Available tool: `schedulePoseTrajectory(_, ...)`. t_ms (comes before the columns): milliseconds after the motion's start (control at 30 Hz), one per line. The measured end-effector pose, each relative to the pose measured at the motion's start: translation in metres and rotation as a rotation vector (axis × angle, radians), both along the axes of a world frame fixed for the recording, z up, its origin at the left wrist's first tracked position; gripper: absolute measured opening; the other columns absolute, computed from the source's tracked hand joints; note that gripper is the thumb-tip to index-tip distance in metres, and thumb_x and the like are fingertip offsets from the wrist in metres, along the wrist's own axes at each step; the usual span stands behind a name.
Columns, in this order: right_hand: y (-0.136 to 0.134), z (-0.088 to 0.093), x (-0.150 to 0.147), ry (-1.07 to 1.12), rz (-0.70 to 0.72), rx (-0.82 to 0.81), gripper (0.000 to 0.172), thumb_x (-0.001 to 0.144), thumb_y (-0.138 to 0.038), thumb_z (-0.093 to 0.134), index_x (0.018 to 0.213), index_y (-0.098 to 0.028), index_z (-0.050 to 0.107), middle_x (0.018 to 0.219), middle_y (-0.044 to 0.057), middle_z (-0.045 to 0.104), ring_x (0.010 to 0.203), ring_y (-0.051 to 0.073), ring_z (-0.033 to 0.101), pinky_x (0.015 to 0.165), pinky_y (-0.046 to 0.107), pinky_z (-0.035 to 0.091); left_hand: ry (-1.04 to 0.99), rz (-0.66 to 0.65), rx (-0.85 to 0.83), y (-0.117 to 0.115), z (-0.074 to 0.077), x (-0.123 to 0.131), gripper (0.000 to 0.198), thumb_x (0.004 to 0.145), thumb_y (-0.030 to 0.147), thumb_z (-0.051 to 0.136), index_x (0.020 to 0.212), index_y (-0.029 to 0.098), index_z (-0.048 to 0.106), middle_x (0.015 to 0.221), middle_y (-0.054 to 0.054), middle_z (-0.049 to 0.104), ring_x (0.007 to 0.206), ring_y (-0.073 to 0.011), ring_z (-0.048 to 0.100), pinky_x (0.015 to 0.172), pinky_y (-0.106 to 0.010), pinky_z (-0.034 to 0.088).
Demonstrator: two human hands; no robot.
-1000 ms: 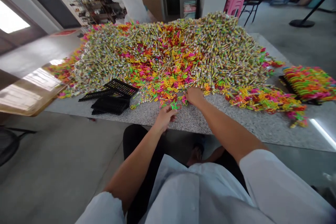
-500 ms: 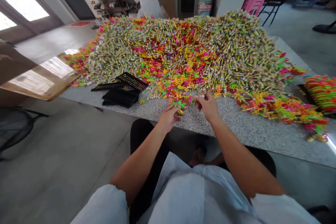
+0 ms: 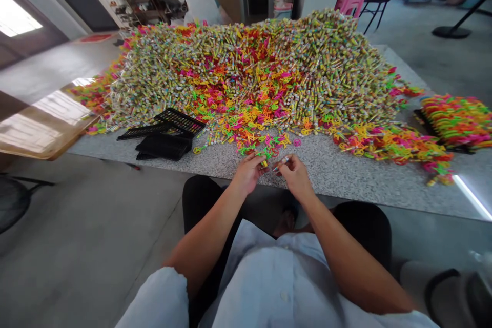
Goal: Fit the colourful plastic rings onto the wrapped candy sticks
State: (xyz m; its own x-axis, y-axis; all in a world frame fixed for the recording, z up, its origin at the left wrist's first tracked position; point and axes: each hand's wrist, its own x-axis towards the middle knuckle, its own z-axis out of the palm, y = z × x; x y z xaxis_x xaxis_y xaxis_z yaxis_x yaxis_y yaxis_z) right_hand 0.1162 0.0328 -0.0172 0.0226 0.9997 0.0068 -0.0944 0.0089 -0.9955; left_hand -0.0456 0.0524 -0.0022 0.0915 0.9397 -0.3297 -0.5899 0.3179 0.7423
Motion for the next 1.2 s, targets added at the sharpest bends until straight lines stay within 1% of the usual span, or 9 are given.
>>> schedulePoseTrajectory(100, -0.006, 0.005, 0.007, -0.182, 0.104, 0.040, 0.029, 0.087, -0.036, 0.064, 0.113, -0.024, 0.061, 0.091, 0.002, 0.069, 0.072, 0.018, 0.064, 0.067, 0.032, 0.053, -0.015, -0.014, 0.017, 0.001, 0.000, 0.000, 0.037, 0.067, 0.022, 0.088, 0.094, 0.018, 0.063, 0.077, 0.003, 0.067, 0.068, -0.0123, 0.066, 0.069, -0.029, 0.056)
schedulePoseTrajectory(167, -0.010, 0.008, 0.007, -0.190, 0.153, 0.039, 0.034, 0.091, -0.037, 0.061, 0.123, -0.027, 0.060, 0.094, 0.001, 0.069, 0.068, 0.017, 0.063, 0.065, 0.032, 0.053, -0.004, -0.009, 0.017, 0.002, 0.000, 0.001, 0.037, 0.069, 0.021, 0.087, 0.098, 0.019, 0.064, 0.080, 0.002, 0.069, 0.071, -0.0125, 0.067, 0.071, -0.029, 0.055)
schedulePoseTrajectory(333, -0.012, 0.011, 0.003, -0.091, 0.181, -0.015, 0.025, 0.089, -0.040, 0.065, 0.111, -0.028, 0.060, 0.090, 0.001, 0.070, 0.061, 0.016, 0.059, 0.057, 0.030, 0.049, 0.027, -0.012, 0.013, 0.001, 0.000, 0.004, 0.039, 0.069, 0.020, 0.086, 0.101, 0.018, 0.063, 0.085, 0.001, 0.069, 0.076, -0.0133, 0.067, 0.073, -0.028, 0.055)
schedulePoseTrajectory(467, -0.010, 0.012, 0.003, -0.010, 0.190, -0.072, 0.028, 0.084, -0.040, 0.071, 0.106, -0.028, 0.059, 0.079, -0.002, 0.067, 0.053, 0.013, 0.053, 0.049, 0.027, 0.043, 0.031, -0.060, 0.045, -0.001, 0.000, 0.003, 0.036, 0.069, 0.023, 0.087, 0.094, 0.017, 0.061, 0.083, 0.001, 0.067, 0.075, -0.0131, 0.067, 0.074, -0.029, 0.055)
schedulePoseTrajectory(567, -0.008, 0.012, 0.006, 0.030, 0.215, -0.117, 0.029, 0.083, -0.042, 0.073, 0.103, -0.026, 0.060, 0.078, -0.002, 0.068, 0.049, 0.011, 0.049, 0.044, 0.025, 0.039, 0.048, -0.091, 0.061, -0.003, 0.001, 0.003, 0.035, 0.071, 0.025, 0.087, 0.093, 0.016, 0.061, 0.082, 0.001, 0.067, 0.075, -0.0132, 0.066, 0.074, -0.030, 0.056)
schedulePoseTrajectory(867, -0.008, 0.013, 0.013, 0.292, 0.235, -0.192, 0.035, 0.082, -0.049, 0.075, 0.103, -0.022, 0.066, 0.080, 0.001, 0.071, 0.050, 0.010, 0.052, 0.045, 0.024, 0.039, 0.061, -0.179, 0.079, -0.010, 0.005, 0.008, 0.035, 0.073, 0.032, 0.086, 0.093, 0.015, 0.063, 0.084, -0.003, 0.070, 0.072, -0.0150, 0.068, 0.076, -0.033, 0.057)
schedulePoseTrajectory(1067, -0.009, 0.008, 0.014, 0.361, 0.151, -0.227, 0.030, 0.081, -0.045, 0.075, 0.098, -0.022, 0.067, 0.073, -0.001, 0.067, 0.047, 0.010, 0.050, 0.043, 0.023, 0.038, 0.294, -0.228, 0.148, -0.010, 0.003, 0.009, 0.027, 0.078, 0.035, 0.080, 0.086, 0.015, 0.065, 0.086, -0.004, 0.069, 0.079, -0.0164, 0.067, 0.078, -0.032, 0.057)
schedulePoseTrajectory(1133, -0.009, 0.006, 0.015, 0.313, 0.128, -0.228, 0.029, 0.081, -0.045, 0.075, 0.096, -0.022, 0.067, 0.071, -0.001, 0.066, 0.047, 0.010, 0.050, 0.042, 0.023, 0.037, 0.399, -0.266, 0.183, -0.009, 0.003, 0.008, 0.022, 0.079, 0.033, 0.078, 0.087, 0.016, 0.066, 0.085, -0.004, 0.069, 0.082, -0.0166, 0.066, 0.078, -0.031, 0.056)
schedulePoseTrajectory(1200, -0.009, 0.004, 0.016, 0.242, 0.112, -0.235, 0.029, 0.079, -0.045, 0.075, 0.094, -0.022, 0.066, 0.069, -0.001, 0.065, 0.046, 0.010, 0.050, 0.041, 0.023, 0.038, 0.483, -0.310, 0.227, -0.009, 0.005, 0.006, 0.021, 0.081, 0.031, 0.076, 0.095, 0.018, 0.069, 0.091, -0.004, 0.070, 0.086, -0.0174, 0.066, 0.078, -0.029, 0.055)
